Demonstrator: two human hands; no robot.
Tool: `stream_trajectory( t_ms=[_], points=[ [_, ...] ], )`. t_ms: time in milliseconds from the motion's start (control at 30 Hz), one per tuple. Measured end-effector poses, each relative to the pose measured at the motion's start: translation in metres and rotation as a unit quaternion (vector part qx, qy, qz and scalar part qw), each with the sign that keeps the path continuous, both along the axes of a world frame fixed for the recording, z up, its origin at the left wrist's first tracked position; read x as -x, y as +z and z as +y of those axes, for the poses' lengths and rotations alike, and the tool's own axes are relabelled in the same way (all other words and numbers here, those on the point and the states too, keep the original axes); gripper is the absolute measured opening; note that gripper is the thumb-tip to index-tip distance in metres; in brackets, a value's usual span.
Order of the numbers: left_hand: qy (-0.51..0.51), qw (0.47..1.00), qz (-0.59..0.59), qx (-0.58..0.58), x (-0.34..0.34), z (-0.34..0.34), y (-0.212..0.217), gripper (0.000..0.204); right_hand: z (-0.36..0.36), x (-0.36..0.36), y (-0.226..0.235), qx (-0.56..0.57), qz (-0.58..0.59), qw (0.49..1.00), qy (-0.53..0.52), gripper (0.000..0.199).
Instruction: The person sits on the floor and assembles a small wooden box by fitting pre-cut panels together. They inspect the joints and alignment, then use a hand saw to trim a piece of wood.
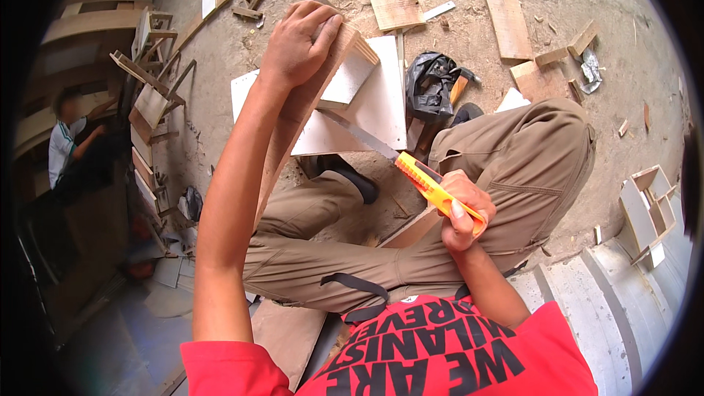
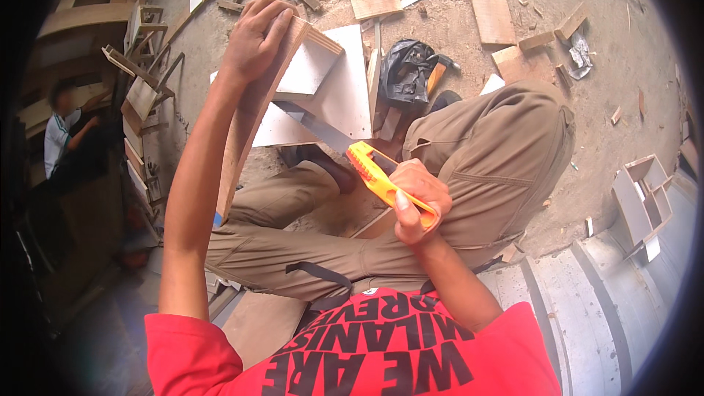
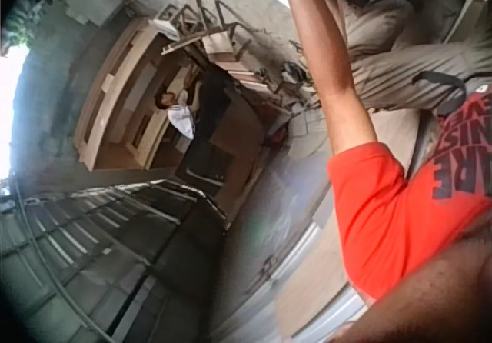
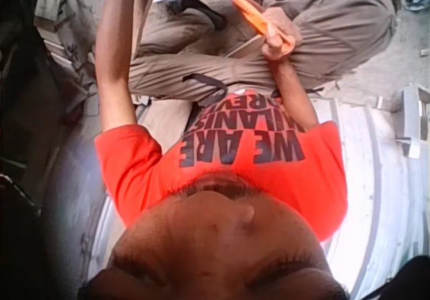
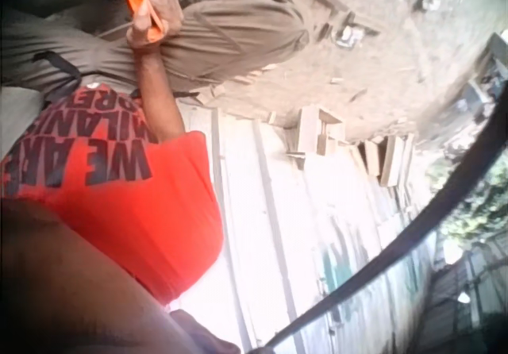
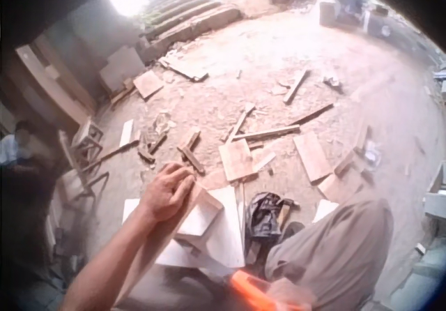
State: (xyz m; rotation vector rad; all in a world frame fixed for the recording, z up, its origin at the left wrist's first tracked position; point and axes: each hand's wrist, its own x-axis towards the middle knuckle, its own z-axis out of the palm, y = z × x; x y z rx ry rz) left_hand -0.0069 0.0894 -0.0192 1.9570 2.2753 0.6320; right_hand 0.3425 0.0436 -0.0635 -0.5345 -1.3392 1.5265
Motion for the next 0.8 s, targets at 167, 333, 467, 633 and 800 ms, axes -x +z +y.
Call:
stream_trajectory(
  t_ms=[167,333,467,633,800],
  points=[
    [0.0,1.0,0.018,0.001,0.0,-0.002,-0.001,0.029,-0.002,-0.009,0.005,-0.012,-0.007,1.0,-0.008,0.014],
    [0.005,1.0,0.014,-0.003,0.001,-0.001,0.001,0.029,0.002,-0.003,0.004,-0.028,-0.008,1.0,-0.009,0.019],
    [0.019,1.0,0.014,0.007,-0.002,-0.002,0.003,0.032,-0.002,-0.016,0.01,-0.059,-0.027,0.998,-0.017,0.021],
    [0.009,1.0,0.017,0.002,0.002,-0.004,0.0,0.033,0.001,-0.016,0.007,-0.032,-0.011,0.999,-0.026,0.017],
    [-0.006,1.0,0.016,0.001,0.003,-0.003,-0.002,0.034,-0.005,-0.028,0.008,-0.025,-0.009,0.999,-0.041,0.015]
  ],
)
